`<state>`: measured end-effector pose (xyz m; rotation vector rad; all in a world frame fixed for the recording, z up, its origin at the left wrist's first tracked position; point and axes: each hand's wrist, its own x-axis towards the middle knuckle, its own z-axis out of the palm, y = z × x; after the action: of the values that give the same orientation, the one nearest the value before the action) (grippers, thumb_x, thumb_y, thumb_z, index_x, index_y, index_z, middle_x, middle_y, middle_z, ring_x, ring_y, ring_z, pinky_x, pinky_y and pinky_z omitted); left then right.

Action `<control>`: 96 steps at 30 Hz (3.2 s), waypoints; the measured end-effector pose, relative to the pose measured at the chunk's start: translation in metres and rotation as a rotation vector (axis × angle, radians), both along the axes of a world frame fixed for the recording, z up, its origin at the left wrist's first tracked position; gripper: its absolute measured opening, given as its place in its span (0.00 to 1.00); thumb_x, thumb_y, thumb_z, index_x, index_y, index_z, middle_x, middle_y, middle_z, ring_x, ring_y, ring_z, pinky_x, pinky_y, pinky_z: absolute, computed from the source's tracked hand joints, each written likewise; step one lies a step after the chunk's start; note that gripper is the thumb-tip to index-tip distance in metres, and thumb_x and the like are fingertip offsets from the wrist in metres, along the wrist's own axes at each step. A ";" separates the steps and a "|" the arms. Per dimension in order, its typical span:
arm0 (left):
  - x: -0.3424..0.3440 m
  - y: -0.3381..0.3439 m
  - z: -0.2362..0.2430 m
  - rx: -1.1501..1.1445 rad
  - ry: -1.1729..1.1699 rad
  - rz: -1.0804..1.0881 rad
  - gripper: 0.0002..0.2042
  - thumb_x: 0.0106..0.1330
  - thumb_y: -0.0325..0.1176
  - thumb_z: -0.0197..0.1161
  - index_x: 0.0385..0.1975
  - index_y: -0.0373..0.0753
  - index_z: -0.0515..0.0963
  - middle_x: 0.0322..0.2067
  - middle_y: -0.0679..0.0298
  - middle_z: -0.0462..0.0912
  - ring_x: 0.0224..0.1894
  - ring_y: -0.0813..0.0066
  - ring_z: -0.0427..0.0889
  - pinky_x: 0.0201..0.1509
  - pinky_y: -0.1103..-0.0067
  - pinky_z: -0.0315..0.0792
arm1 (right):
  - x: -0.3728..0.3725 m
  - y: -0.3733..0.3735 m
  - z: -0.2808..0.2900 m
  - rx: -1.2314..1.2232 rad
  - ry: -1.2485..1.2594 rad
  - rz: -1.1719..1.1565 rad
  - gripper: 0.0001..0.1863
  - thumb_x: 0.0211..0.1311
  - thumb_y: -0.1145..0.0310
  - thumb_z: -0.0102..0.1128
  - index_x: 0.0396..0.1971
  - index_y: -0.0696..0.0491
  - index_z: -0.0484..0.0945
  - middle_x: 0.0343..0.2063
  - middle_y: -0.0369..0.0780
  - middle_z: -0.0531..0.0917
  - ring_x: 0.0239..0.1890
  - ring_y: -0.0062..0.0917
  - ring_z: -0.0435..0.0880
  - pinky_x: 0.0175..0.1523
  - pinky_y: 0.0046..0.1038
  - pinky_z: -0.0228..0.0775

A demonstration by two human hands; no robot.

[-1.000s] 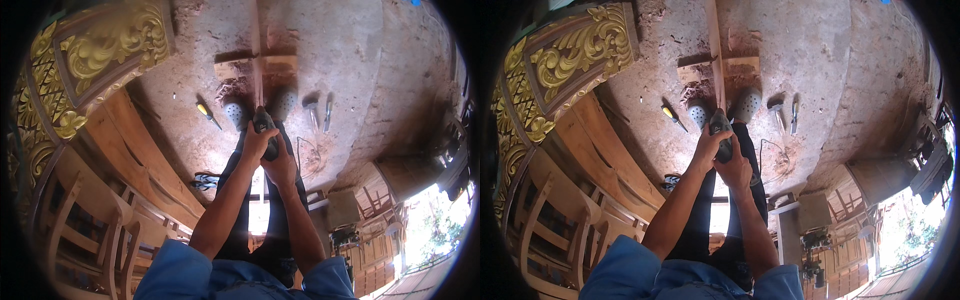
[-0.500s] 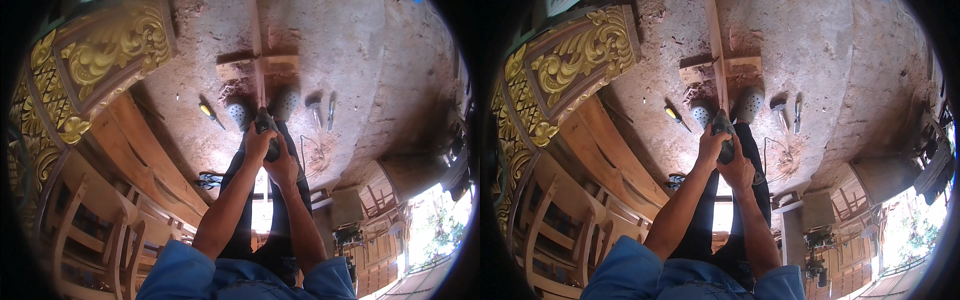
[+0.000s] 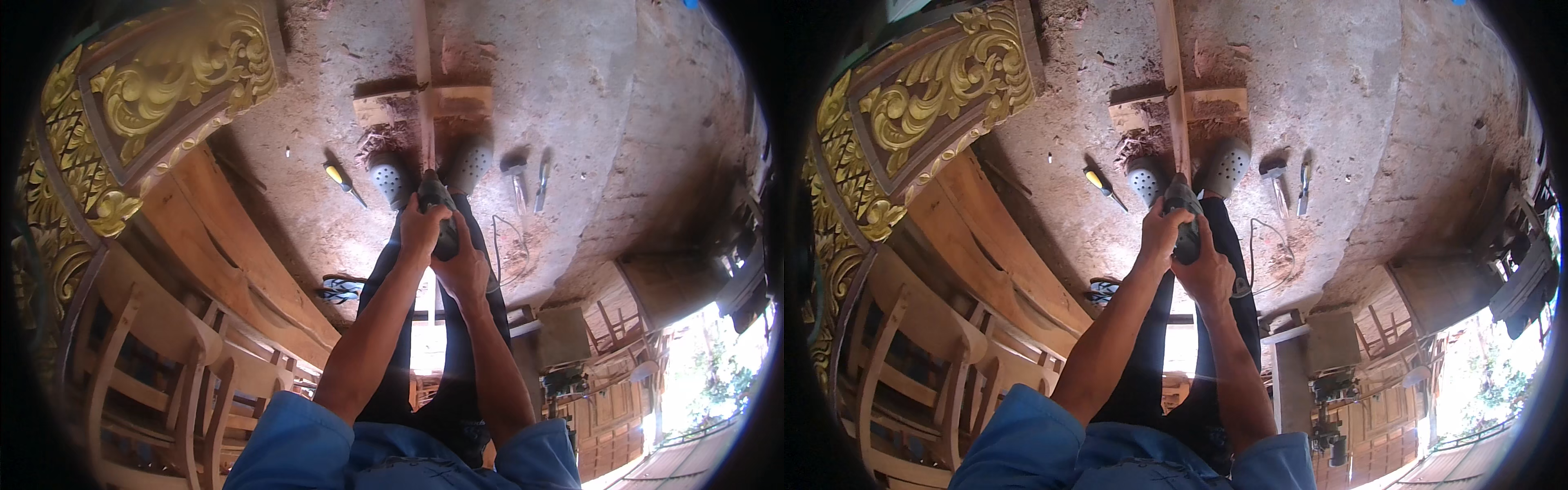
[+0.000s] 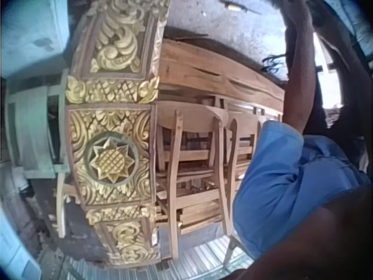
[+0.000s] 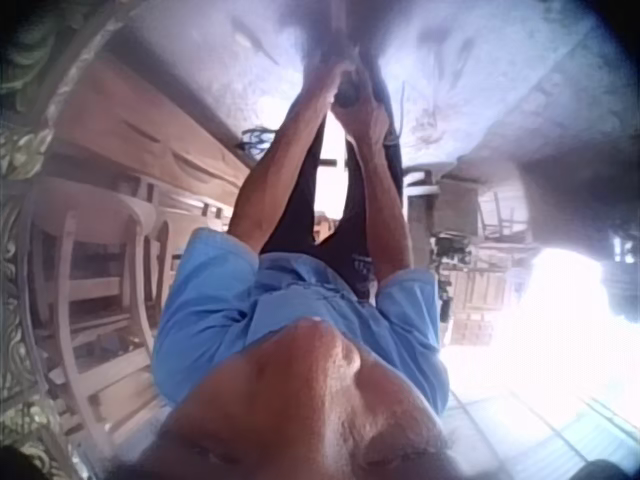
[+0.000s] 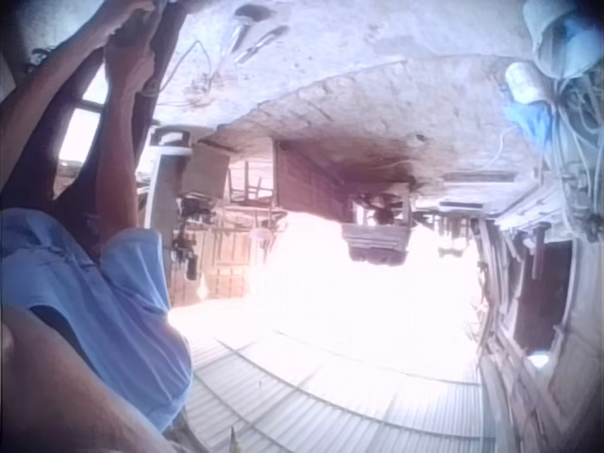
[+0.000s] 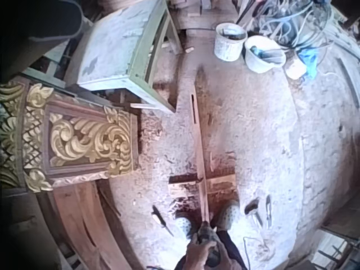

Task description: The person sits on the floor and uses a chisel and hammer to carve a groove into a wooden plank. They then switch to a power drill to continue shaping the wood.

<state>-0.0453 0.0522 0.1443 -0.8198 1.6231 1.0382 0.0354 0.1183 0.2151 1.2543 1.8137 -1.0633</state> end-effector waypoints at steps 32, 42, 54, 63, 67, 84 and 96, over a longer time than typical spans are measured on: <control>-0.016 -0.015 -0.041 0.238 -0.318 0.278 0.26 0.59 0.33 0.73 0.58 0.40 0.72 0.40 0.61 0.84 0.37 0.69 0.86 0.40 0.71 0.83 | -0.006 0.002 -0.013 0.015 -0.041 0.152 0.51 0.47 0.59 0.71 0.75 0.39 0.59 0.29 0.52 0.89 0.35 0.53 0.89 0.42 0.50 0.82; -0.007 -0.012 -0.020 0.214 -0.265 0.302 0.27 0.56 0.30 0.74 0.56 0.36 0.74 0.37 0.60 0.83 0.35 0.70 0.85 0.38 0.73 0.80 | -0.004 0.007 0.006 -0.014 -0.040 0.159 0.52 0.47 0.60 0.70 0.76 0.38 0.58 0.30 0.53 0.88 0.35 0.52 0.89 0.42 0.49 0.82; -0.011 -0.015 -0.041 0.243 -0.393 0.340 0.19 0.57 0.33 0.74 0.48 0.35 0.80 0.35 0.61 0.85 0.32 0.71 0.86 0.37 0.73 0.81 | -0.009 0.014 -0.013 0.011 -0.066 0.286 0.51 0.47 0.57 0.70 0.75 0.36 0.59 0.29 0.52 0.89 0.33 0.52 0.89 0.39 0.49 0.82; -0.008 -0.015 -0.054 0.115 -0.386 0.300 0.19 0.56 0.35 0.76 0.45 0.36 0.82 0.33 0.61 0.85 0.30 0.69 0.86 0.36 0.73 0.81 | -0.016 0.020 -0.016 -0.019 -0.103 0.299 0.50 0.48 0.56 0.69 0.75 0.33 0.58 0.27 0.51 0.88 0.32 0.53 0.89 0.39 0.51 0.82; -0.009 -0.016 -0.058 0.181 -0.400 0.287 0.20 0.56 0.36 0.76 0.46 0.36 0.81 0.33 0.60 0.85 0.30 0.68 0.86 0.35 0.72 0.81 | -0.016 0.020 -0.021 -0.003 -0.070 0.302 0.50 0.48 0.56 0.69 0.75 0.33 0.58 0.26 0.51 0.88 0.31 0.53 0.89 0.38 0.51 0.81; -0.001 -0.019 -0.065 0.216 -0.376 0.312 0.14 0.63 0.35 0.71 0.46 0.39 0.81 0.34 0.62 0.86 0.32 0.70 0.88 0.36 0.73 0.83 | -0.015 0.024 -0.023 0.016 -0.055 0.376 0.48 0.52 0.53 0.69 0.75 0.34 0.58 0.27 0.50 0.88 0.31 0.50 0.90 0.37 0.48 0.82; -0.003 -0.015 -0.019 0.285 -0.322 0.394 0.18 0.65 0.32 0.69 0.54 0.38 0.77 0.38 0.62 0.86 0.36 0.71 0.88 0.42 0.75 0.83 | -0.016 0.027 0.009 -0.029 -0.071 0.373 0.50 0.51 0.56 0.71 0.76 0.35 0.57 0.28 0.48 0.89 0.32 0.50 0.90 0.38 0.48 0.82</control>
<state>-0.0481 0.0368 0.1251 -1.0725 1.0353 1.2991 0.0196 0.1451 0.2243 0.8779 1.8762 -0.8223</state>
